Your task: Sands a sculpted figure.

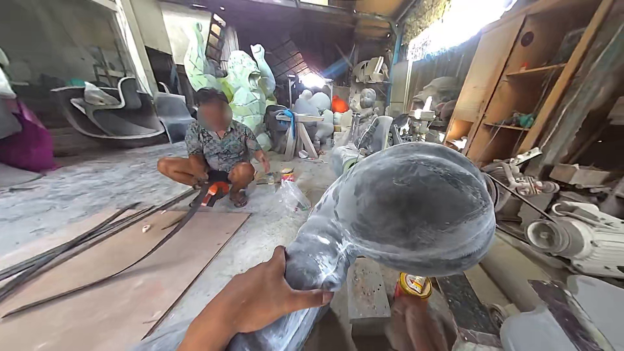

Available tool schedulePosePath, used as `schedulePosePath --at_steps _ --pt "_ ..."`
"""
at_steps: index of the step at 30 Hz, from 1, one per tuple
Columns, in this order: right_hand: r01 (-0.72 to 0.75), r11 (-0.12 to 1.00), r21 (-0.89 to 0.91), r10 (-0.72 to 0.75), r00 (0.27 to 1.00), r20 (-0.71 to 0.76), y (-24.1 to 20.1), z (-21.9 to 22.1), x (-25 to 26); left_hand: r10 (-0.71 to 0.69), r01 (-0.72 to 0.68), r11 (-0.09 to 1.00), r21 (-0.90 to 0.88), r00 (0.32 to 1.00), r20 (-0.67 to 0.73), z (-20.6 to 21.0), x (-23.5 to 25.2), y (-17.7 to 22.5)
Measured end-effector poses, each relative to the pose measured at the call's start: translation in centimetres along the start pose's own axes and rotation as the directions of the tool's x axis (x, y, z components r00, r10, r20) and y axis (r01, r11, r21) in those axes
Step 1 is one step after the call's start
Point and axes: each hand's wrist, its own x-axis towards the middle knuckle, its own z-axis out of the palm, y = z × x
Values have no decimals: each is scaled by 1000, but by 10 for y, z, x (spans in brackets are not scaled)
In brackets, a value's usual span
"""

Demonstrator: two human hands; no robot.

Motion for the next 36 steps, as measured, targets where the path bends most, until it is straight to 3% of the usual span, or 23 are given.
schedulePosePath --at_steps 3,6,9,13,19,24,28,33,36 --pt "-136 935 326 171 982 -83 1 50 31 17 -17 1000 4 1000 -26 5 0 2" --pt "-173 902 396 269 942 -201 -3 68 44 11 -11 1000 -15 1000 -24 10 -1 8" --pt "-208 887 412 320 920 -225 -4 65 47 2 -3 1000 -22 1000 -13 11 -3 15" --pt "-113 957 268 190 940 -282 -5 60 44 -3 3 1000 -6 1000 -1 14 -5 23" --pt "13 982 189 68 906 -418 10 62 38 -5 5 1000 20 1000 -8 18 -8 32" --pt "131 979 -158 -196 830 -523 12 64 42 -21 21 999 43 1000 -1 19 -12 41" --pt "-22 857 -515 -368 673 -641 10 69 56 -34 35 997 72 999 -12 23 -17 53" --pt "-71 808 -585 -398 668 -629 2 79 46 -31 31 997 76 1000 -5 19 -18 56" --pt "-62 783 -619 -471 589 -656 5 83 63 -34 34 996 88 999 -5 18 -20 57"
